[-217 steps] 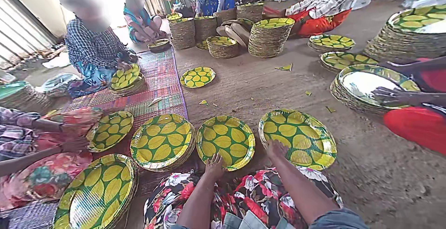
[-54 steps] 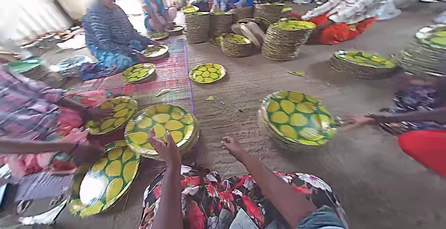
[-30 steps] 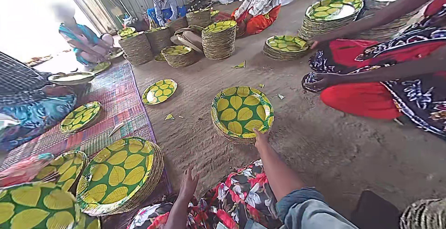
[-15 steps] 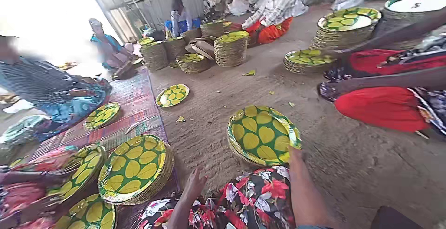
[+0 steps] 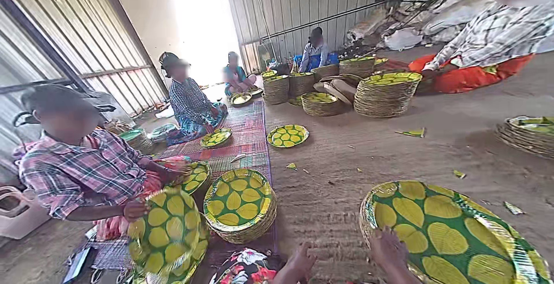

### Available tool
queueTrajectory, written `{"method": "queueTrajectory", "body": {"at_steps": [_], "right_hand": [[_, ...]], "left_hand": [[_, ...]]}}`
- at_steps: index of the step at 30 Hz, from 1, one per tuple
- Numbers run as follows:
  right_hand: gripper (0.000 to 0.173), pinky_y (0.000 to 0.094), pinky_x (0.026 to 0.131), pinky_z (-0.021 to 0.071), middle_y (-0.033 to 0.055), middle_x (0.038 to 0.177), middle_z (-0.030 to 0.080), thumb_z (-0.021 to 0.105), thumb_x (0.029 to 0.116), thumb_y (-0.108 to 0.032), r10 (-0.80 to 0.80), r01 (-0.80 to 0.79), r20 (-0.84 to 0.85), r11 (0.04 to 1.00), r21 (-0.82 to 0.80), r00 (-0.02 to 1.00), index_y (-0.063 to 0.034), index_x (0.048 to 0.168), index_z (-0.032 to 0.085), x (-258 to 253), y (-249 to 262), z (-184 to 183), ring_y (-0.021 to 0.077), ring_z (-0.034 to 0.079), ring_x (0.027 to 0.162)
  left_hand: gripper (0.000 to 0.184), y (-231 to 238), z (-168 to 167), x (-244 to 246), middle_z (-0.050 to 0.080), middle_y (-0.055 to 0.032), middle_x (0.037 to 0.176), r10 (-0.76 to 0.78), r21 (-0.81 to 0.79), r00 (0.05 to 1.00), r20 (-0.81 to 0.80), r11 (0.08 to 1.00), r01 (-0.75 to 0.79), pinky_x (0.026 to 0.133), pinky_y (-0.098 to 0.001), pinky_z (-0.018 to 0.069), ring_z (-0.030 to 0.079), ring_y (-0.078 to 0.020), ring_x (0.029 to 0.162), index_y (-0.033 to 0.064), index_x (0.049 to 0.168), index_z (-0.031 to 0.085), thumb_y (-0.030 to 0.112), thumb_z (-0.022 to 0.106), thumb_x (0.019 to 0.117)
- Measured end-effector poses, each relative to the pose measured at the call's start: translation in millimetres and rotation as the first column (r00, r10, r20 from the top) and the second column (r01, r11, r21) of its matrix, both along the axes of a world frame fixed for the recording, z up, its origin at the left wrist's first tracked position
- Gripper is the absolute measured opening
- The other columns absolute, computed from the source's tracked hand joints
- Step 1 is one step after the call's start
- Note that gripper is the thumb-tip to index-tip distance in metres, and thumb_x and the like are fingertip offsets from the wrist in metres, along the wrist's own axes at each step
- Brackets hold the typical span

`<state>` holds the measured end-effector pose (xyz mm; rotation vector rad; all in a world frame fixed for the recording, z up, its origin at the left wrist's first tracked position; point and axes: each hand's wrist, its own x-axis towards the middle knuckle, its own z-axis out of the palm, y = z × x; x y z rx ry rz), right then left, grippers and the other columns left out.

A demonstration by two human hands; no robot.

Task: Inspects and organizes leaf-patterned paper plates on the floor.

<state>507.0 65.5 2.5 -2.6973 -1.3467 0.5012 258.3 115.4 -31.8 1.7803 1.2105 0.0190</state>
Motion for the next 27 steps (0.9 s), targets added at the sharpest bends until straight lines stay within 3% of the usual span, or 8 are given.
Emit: {"method": "queueTrajectory", "body": {"at_steps": [8,11,13,17,20,22,25,27], "right_hand": [[0.04,0.0671,0.112,0.0365,0.0283,0.139,0.06,0.061,0.1039,-0.023,-0.045,0.034,0.054,0.981,0.19,0.998,-0.0049,0.14,0.062,17.6,-14.7,-4.4,0.0471,0.055,0.133],[0.032,0.0693,0.097,0.0447,0.0332,0.12,0.066,0.06,0.1055,-0.023,-0.04,-0.071,0.232,0.89,0.45,0.972,0.0044,0.118,0.071,19.9,-17.3,-7.4,0.0516,0.061,0.121],[0.017,0.0681,0.086,0.0508,0.0325,0.106,0.07,0.065,0.0968,-0.005,0.049,-0.305,0.386,0.709,0.636,0.921,0.0086,0.101,0.073,11.7,-14.5,-10.9,0.0521,0.067,0.107],[0.017,0.0588,0.087,0.0593,0.0221,0.114,0.075,0.064,0.0931,0.002,0.449,-0.601,0.407,0.502,0.622,0.795,0.0032,0.103,0.077,-25.2,-11.7,-25.9,0.0416,0.073,0.106],[0.017,0.0553,0.096,0.0557,0.0191,0.11,0.076,0.063,0.0932,0.005,0.698,-0.752,0.292,0.554,0.357,0.654,0.0002,0.1,0.078,-36.3,-10.6,-49.2,0.037,0.073,0.109],[0.027,0.0572,0.11,0.0421,0.0199,0.129,0.069,0.052,0.105,-0.008,0.759,-0.759,-0.056,0.65,0.03,0.648,-0.0024,0.12,0.073,-35.7,-7.7,-48.0,0.0381,0.063,0.125],[0.035,0.0595,0.125,0.0177,0.0122,0.149,0.06,0.053,0.1074,-0.024,0.662,-0.714,-0.303,0.693,-0.101,0.685,-0.0136,0.137,0.068,-27.1,-7.4,-44.8,0.031,0.048,0.145],[0.036,0.0624,0.125,0.018,0.0148,0.15,0.058,0.056,0.1055,-0.025,0.629,-0.618,-0.182,0.777,0.12,0.755,-0.0119,0.136,0.069,-21.7,-14.4,-36.3,0.0336,0.047,0.146]], "left_hand": [[0.047,14.0,-4.9,8.1,0.045,-0.022,0.156,0.002,0.055,0.999,-0.049,0.998,0.001,0.117,-0.0542,0.0395,0.048,-0.0364,0.143,0.0054,0.15,0.048,0.025,0.051,0.1076],[0.055,9.3,0.2,10.9,0.035,-0.0204,0.164,0.049,0.226,0.999,-0.018,0.973,-0.043,0.124,-0.0501,0.0309,0.036,-0.0341,0.152,0.0051,0.156,0.041,0.026,0.053,0.1063],[0.06,4.0,1.6,11.2,0.027,-0.0253,0.166,0.123,0.508,0.989,0.08,0.849,-0.146,0.128,-0.053,0.0182,0.025,-0.0378,0.156,-0.001,0.157,0.037,0.03,0.048,0.1066],[0.06,13.3,-4.8,13.2,0.048,-0.0318,0.152,0.154,0.881,0.944,0.293,0.34,-0.329,0.12,-0.0665,0.0255,0.044,-0.0481,0.144,-0.0092,0.141,0.056,0.034,0.04,0.1029],[0.051,9.8,4.5,7.4,0.035,-0.0234,0.164,0.14,0.708,0.99,0.028,0.697,-0.118,0.127,-0.0576,0.016,0.027,-0.0385,0.155,0.0012,0.15,0.051,0.026,0.05,0.1046],[0.057,11.9,-0.9,9.5,0.021,-0.0175,0.171,0.026,0.45,0.975,-0.219,0.89,0.077,0.129,-0.0533,0.0079,0.013,-0.0315,0.16,0.0065,0.159,0.038,0.033,0.045,0.1088],[0.062,7.3,-22.2,10.7,0.015,-0.0153,0.172,-0.156,0.221,0.924,-0.349,0.945,0.243,0.127,-0.0612,0.0055,0.009,-0.0319,0.161,0.0094,0.163,0.029,0.039,0.043,0.1096],[0.065,3.9,-29.0,11.2,0.014,-0.0148,0.173,-0.233,0.128,0.889,-0.394,0.944,0.304,0.125,-0.0648,0.0081,0.01,-0.0334,0.161,0.0107,0.163,0.028,0.042,0.045,0.1094]]}}
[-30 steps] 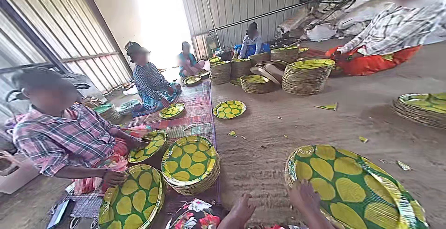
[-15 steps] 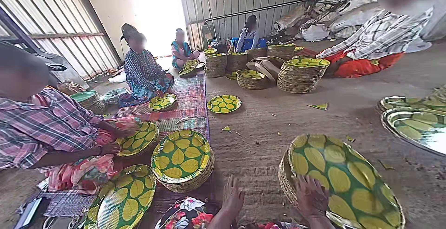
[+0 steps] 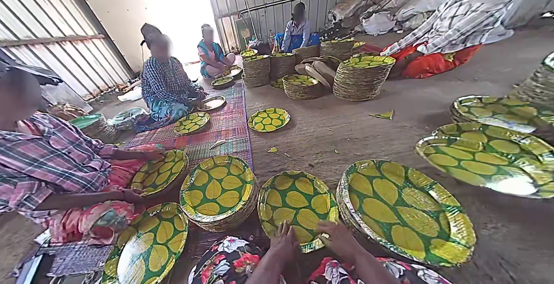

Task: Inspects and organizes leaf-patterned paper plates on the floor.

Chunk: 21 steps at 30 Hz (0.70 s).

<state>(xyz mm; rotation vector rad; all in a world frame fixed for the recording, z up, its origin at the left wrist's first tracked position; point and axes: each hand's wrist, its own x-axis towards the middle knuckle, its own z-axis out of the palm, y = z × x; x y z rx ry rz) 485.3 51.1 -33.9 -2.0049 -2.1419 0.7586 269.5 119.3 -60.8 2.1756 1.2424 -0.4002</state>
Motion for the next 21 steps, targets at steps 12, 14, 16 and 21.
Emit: {"method": "queueTrajectory", "body": {"at_steps": [12,14,16,21], "right_hand": [[0.035,0.0626,0.11,0.0387,0.0263,0.144,0.056,0.052,0.1048,-0.012,-0.656,0.652,0.213,0.752,0.098,0.724,0.0031,0.135,0.062,31.1,5.0,38.2,0.0421,0.051,0.138],[0.038,0.0635,0.109,0.0381,0.0277,0.141,0.058,0.049,0.1088,-0.023,-0.658,0.638,0.181,0.753,0.159,0.731,0.0019,0.133,0.063,34.5,2.2,35.3,0.044,0.053,0.134],[0.039,0.0643,0.109,0.038,0.0283,0.138,0.06,0.05,0.1084,-0.027,-0.671,0.641,0.16,0.74,0.203,0.724,0.0,0.132,0.065,35.8,0.3,34.8,0.0451,0.055,0.132],[0.04,0.0615,0.111,0.0368,0.0283,0.14,0.058,0.053,0.1065,-0.022,-0.661,0.647,0.215,0.75,0.142,0.719,0.0042,0.135,0.061,29.3,2.6,39.6,0.0434,0.053,0.135]], "left_hand": [[0.065,-1.5,9.1,3.9,0.02,-0.0173,0.171,0.073,-0.012,0.996,-0.059,0.997,-0.074,0.122,-0.0697,0.0159,0.017,-0.0358,0.159,0.0069,0.161,0.033,0.037,0.051,0.1063],[0.062,-0.6,9.5,2.8,0.022,-0.0172,0.17,0.085,-0.017,0.995,-0.044,0.996,-0.086,0.121,-0.0705,0.0167,0.019,-0.0358,0.158,0.0073,0.159,0.036,0.036,0.051,0.1064],[0.06,0.1,9.5,3.1,0.022,-0.0168,0.17,0.084,-0.02,0.995,-0.049,0.996,-0.085,0.121,-0.0707,0.0167,0.018,-0.0355,0.158,0.0081,0.159,0.037,0.036,0.049,0.1071],[0.06,0.4,10.8,2.9,0.022,-0.0166,0.171,0.078,-0.025,0.996,-0.047,0.997,-0.079,0.121,-0.0708,0.0168,0.019,-0.0351,0.158,0.0086,0.158,0.038,0.037,0.049,0.1071]]}}
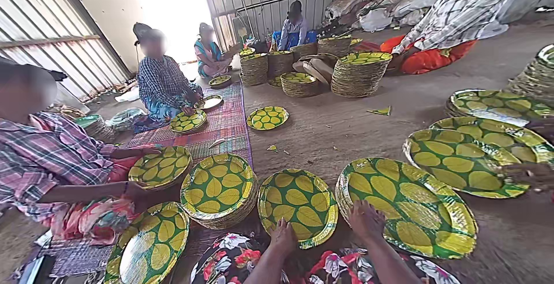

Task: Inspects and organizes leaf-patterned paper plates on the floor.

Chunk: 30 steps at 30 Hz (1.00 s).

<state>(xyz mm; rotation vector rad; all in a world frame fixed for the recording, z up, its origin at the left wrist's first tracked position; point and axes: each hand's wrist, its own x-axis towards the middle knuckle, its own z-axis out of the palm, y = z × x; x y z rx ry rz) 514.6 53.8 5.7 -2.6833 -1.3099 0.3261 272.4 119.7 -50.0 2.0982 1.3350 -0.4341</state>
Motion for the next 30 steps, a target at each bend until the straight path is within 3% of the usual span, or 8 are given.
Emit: {"method": "queueTrajectory", "body": {"at_steps": [4,9,13,18,20,24,27,30], "right_hand": [[0.038,0.0622,0.112,0.0369,0.0272,0.138,0.06,0.059,0.1039,-0.017,0.013,-0.014,0.028,1.0,0.021,1.0,0.0024,0.136,0.06,-2.2,-1.2,1.8,0.0436,0.055,0.132],[0.018,0.0673,0.091,0.0501,0.0323,0.116,0.069,0.064,0.0946,0.002,0.123,-0.328,0.372,0.762,0.559,0.92,0.0087,0.109,0.073,-8.5,-8.6,-9.7,0.0517,0.066,0.111],[0.018,0.0569,0.093,0.0572,0.0221,0.123,0.072,0.06,0.095,0.007,0.568,-0.633,0.294,0.611,0.475,0.769,0.0047,0.104,0.075,-39.1,-7.0,-26.4,0.0409,0.071,0.112],[0.031,0.0563,0.113,0.0409,0.0187,0.148,0.058,0.048,0.1048,-0.003,0.734,-0.75,-0.16,0.656,-0.087,0.66,0.0016,0.131,0.065,-50.3,7.5,-40.8,0.0365,0.055,0.137],[0.031,0.0556,0.113,0.0401,0.0204,0.142,0.062,0.055,0.1047,-0.013,0.729,-0.757,-0.215,0.643,-0.111,0.65,0.0017,0.129,0.066,-44.3,7.5,-39.8,0.0367,0.057,0.135],[0.029,0.0551,0.108,0.0457,0.0238,0.129,0.068,0.051,0.1078,-0.015,0.754,-0.796,-0.282,0.603,-0.06,0.593,0.0021,0.124,0.068,-47.0,1.7,-43.3,0.0394,0.063,0.125],[0.031,0.058,0.106,0.0469,0.025,0.129,0.067,0.045,0.1094,-0.012,0.778,-0.837,-0.355,0.547,-0.025,0.519,0.0006,0.129,0.066,-66.8,-1.0,-49.0,0.0418,0.064,0.122],[0.036,0.0611,0.121,0.0286,0.0205,0.144,0.061,0.05,0.1089,-0.023,0.77,-0.773,-0.211,0.629,0.084,0.603,-0.0025,0.132,0.068,-61.9,-4.7,-46.5,0.037,0.054,0.139]], "left_hand": [[0.06,-0.5,-0.5,-0.3,0.022,-0.0166,0.17,-0.001,-0.01,1.0,0.003,1.0,0.001,0.121,-0.071,0.0163,0.019,-0.0354,0.158,0.0084,0.159,0.038,0.036,0.049,0.1067],[0.073,-5.2,-0.3,-0.1,0.012,-0.0237,0.171,0.09,0.292,0.961,0.26,0.942,-0.167,0.125,-0.0659,0.0064,0.01,-0.0378,0.16,0.0025,0.164,0.02,0.042,0.045,0.1082],[0.068,5.0,-4.9,4.1,0.043,-0.0361,0.153,-0.151,0.771,0.818,0.555,0.462,-0.438,0.119,-0.0701,0.0223,0.042,-0.0512,0.144,-0.0139,0.146,0.046,0.038,0.041,0.1027],[0.062,0.1,0.2,-4.6,0.015,-0.0196,0.172,0.029,0.26,0.979,0.2,0.962,-0.081,0.127,-0.0583,0.0103,0.011,-0.0345,0.16,0.0058,0.162,0.03,0.039,0.038,0.1106],[0.066,-1.9,-6.9,-2.2,0.012,-0.0185,0.172,-0.004,0.093,0.998,0.059,0.996,-0.002,0.125,-0.0651,0.0064,0.009,-0.0351,0.16,0.008,0.164,0.022,0.045,0.034,0.1112],[0.065,2.7,-5.6,2.7,0.05,-0.0218,0.154,0.025,0.273,0.996,0.089,0.961,-0.048,0.125,-0.0665,-0.002,0.038,-0.0362,0.15,0.0036,0.157,0.04,0.048,0.033,0.1098],[0.063,3.7,-7.6,-0.3,0.021,-0.0173,0.171,-0.019,0.283,0.993,0.115,0.959,-0.015,0.126,-0.0631,-0.0013,0.013,-0.0327,0.16,0.011,0.163,0.029,0.043,0.039,0.1096],[0.064,-4.1,-12.4,4.1,0.007,-0.0116,0.174,-0.111,0.126,0.991,0.072,0.987,0.102,0.123,-0.0703,0.0039,0.002,-0.0329,0.161,0.019,0.165,0.024,0.041,0.044,0.1093]]}}
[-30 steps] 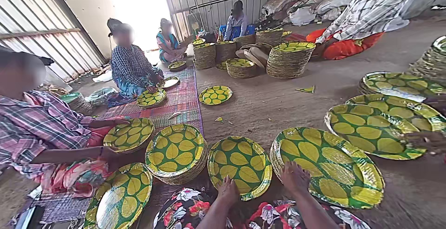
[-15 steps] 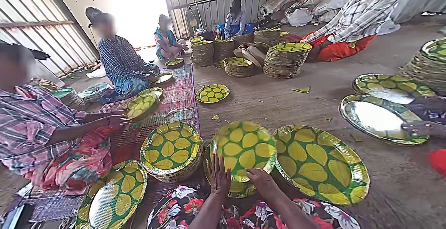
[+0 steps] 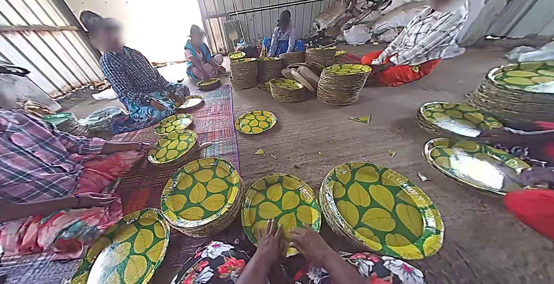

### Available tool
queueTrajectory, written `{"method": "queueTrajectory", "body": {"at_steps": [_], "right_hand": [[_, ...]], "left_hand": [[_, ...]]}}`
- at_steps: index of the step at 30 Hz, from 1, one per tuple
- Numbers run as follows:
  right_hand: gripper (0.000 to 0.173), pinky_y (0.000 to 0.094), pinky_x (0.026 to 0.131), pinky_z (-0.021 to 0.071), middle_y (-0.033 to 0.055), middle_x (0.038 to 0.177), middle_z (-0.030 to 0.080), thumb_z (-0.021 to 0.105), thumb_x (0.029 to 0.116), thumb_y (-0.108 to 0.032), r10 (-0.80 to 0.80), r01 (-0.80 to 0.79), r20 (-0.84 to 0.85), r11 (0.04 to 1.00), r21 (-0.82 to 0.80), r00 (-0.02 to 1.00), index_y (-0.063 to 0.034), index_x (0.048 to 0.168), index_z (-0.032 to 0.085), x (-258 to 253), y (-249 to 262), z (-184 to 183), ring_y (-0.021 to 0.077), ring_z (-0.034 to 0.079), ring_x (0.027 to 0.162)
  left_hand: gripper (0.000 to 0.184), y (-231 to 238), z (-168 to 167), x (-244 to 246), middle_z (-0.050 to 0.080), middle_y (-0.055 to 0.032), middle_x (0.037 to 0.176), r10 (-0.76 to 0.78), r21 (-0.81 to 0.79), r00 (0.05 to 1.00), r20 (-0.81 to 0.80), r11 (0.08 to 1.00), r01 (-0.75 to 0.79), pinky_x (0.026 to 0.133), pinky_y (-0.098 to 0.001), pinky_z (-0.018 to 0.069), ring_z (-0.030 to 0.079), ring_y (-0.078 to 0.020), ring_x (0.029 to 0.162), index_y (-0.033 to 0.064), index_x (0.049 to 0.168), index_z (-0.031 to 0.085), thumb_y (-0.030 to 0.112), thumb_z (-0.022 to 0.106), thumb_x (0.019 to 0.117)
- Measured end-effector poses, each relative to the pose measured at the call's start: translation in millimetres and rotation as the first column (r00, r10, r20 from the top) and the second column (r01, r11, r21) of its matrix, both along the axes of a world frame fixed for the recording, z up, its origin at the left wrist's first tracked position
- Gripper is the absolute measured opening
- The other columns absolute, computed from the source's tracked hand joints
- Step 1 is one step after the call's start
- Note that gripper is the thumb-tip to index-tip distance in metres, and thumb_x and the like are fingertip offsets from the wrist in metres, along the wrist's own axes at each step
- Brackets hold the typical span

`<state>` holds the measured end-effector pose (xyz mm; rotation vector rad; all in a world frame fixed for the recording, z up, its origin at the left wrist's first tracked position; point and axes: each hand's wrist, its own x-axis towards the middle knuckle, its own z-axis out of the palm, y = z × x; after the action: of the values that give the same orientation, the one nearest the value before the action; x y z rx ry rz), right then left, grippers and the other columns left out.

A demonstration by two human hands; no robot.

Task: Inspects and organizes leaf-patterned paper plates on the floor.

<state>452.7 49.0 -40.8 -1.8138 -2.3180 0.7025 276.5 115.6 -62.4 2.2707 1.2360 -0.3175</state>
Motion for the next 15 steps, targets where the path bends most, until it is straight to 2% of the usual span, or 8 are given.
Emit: {"method": "queueTrajectory", "body": {"at_steps": [1,3,5,6,8,10,13,15], "right_hand": [[0.038,0.064,0.122,0.0247,0.0202,0.149,0.057,0.054,0.107,-0.027,-0.121,0.12,-0.003,0.982,0.149,0.993,-0.0018,0.132,0.068,4.7,0.6,2.8,0.0372,0.049,0.144],[0.048,0.0671,0.121,0.0268,0.0245,0.153,0.052,0.064,0.1017,-0.028,-0.427,0.394,-0.002,0.833,0.389,0.904,0.0016,0.14,0.062,17.4,6.1,15.4,0.0399,0.045,0.147],[0.063,0.0685,0.119,0.025,0.0285,0.16,0.039,0.066,0.1005,-0.024,-0.69,0.639,0.069,0.699,0.322,0.721,0.0046,0.153,0.044,38.6,7.3,29.4,0.0428,0.035,0.152],[0.06,0.0679,0.118,0.0274,0.0285,0.159,0.04,0.062,0.1022,-0.019,-0.757,0.726,0.128,0.652,0.221,0.641,0.0051,0.153,0.042,51.0,5.2,33.8,0.0432,0.036,0.151],[0.042,0.0652,0.114,0.0354,0.0284,0.152,0.048,0.052,0.1054,-0.013,-0.774,0.784,0.22,0.617,0.059,0.593,0.0054,0.143,0.054,60.9,6.4,36.8,0.0434,0.042,0.146],[0.037,0.0604,0.111,0.0402,0.0257,0.148,0.053,0.049,0.1055,-0.009,-0.768,0.792,0.26,0.611,0.021,0.586,0.0036,0.139,0.059,60.3,11.0,37.9,0.0407,0.047,0.142],[0.039,0.0613,0.113,0.0379,0.0251,0.146,0.055,0.059,0.1029,-0.013,-0.791,0.801,0.218,0.596,0.059,0.572,0.0,0.14,0.059,69.7,5.6,40.4,0.0406,0.049,0.14],[0.035,0.0633,0.111,0.0383,0.0259,0.14,0.06,0.061,0.1027,-0.017,-0.806,0.788,0.16,0.591,0.171,0.57,-0.0007,0.134,0.064,67.4,2.7,38.4,0.0426,0.053,0.135]], "left_hand": [[0.065,-1.0,-1.6,-1.2,0.005,-0.0102,0.175,-0.009,-0.04,1.0,-0.03,0.999,0.008,0.121,-0.0724,0.0016,-0.001,-0.0326,0.161,0.0203,0.166,0.021,0.04,0.046,0.1089],[0.067,0.4,-1.2,-5.9,0.006,-0.0094,0.175,0.005,-0.056,1.0,-0.03,0.998,-0.007,0.121,-0.0738,0.0011,0.001,-0.0322,0.161,0.0209,0.165,0.024,0.041,0.051,0.1071],[0.069,2.6,-3.5,-4.3,0.008,-0.008,0.175,0.01,-0.051,1.0,-0.027,0.999,-0.011,0.121,-0.0742,0.0015,0.002,-0.0312,0.161,0.0224,0.165,0.025,0.041,0.054,0.1055],[0.069,2.4,-6.3,-0.2,0.009,-0.0071,0.175,0.01,-0.041,1.0,-0.025,0.999,-0.011,0.121,-0.0742,0.0021,0.003,-0.0306,0.161,0.0232,0.165,0.026,0.039,0.055,0.1044],[0.069,4.4,-8.1,-1.1,0.009,-0.0071,0.175,0.021,-0.029,1.0,-0.023,0.999,-0.022,0.121,-0.0747,0.0026,0.003,-0.0304,0.161,0.0232,0.165,0.026,0.038,0.056,0.104],[0.068,6.0,-7.0,-4.2,0.009,-0.0069,0.175,0.033,-0.023,0.999,-0.021,0.999,-0.033,0.12,-0.0751,0.0025,0.004,-0.0305,0.161,0.023,0.165,0.027,0.037,0.055,0.1044],[0.068,5.9,-8.7,2.4,0.01,-0.0066,0.174,0.027,-0.03,1.0,-0.009,0.999,-0.027,0.121,-0.0746,0.0026,0.004,-0.0302,0.161,0.0227,0.164,0.028,0.039,0.056,0.1041],[0.07,6.5,-6.6,-2.1,0.012,-0.0067,0.174,0.059,-0.039,0.998,0.003,0.998,-0.059,0.122,-0.0728,0.0035,0.006,-0.0292,0.161,0.0213,0.164,0.028,0.038,0.058,0.1032]]}}
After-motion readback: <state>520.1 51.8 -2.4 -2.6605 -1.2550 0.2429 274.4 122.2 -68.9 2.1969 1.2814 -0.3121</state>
